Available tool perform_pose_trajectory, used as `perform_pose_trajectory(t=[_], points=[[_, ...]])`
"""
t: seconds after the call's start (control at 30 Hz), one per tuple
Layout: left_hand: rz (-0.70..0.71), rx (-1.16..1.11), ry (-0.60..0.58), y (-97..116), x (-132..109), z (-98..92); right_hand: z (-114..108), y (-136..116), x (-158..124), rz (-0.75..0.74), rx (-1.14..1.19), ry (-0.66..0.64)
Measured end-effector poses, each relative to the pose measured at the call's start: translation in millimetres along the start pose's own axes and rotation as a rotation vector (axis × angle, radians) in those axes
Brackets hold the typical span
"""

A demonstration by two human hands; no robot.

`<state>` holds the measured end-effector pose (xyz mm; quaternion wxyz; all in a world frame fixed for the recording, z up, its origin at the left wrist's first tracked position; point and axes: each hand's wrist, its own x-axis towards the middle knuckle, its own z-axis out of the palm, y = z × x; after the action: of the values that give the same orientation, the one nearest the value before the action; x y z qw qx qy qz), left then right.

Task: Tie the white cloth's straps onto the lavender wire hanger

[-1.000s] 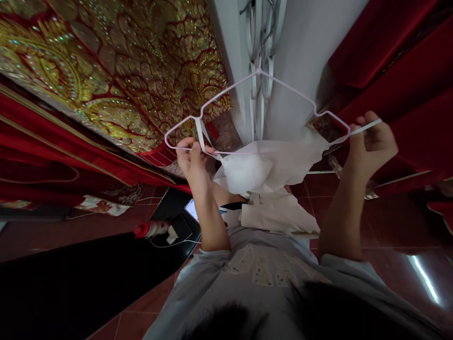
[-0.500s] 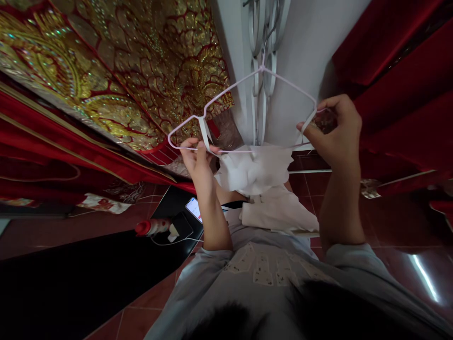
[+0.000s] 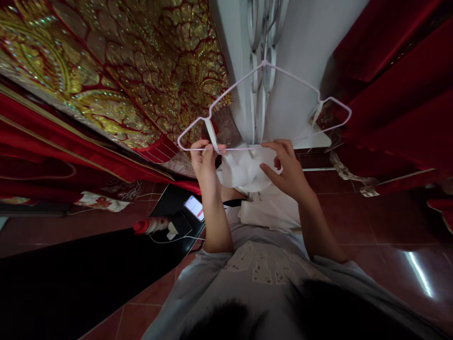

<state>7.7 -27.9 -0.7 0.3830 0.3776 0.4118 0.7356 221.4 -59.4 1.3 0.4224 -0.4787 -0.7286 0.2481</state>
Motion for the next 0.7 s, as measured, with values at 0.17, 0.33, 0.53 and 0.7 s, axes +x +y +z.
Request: perform_pose_trajectory(t=[0.17,0.33,0.53,0.7], points=[[-0.034,0.179,-0.201,-0.8,-8.6,-15.5,16.6,5.2,-2.6,0.004,0.050,0.137],[-0.090,0.347,-0.488,42.6,-8.3,-32.9,15.3,8.2,3.2,0.022,0.064,0.078],[-0.103,-0.034,-0.422,85.9,15.1,-31.1,7.9,8.7,5.1,-0.022,0.124,0.045],[0.030,-0.131,-0.216,67.4,22.0,-38.1,7.9,7.4,1.7,-0.022,0.080,-0.003]])
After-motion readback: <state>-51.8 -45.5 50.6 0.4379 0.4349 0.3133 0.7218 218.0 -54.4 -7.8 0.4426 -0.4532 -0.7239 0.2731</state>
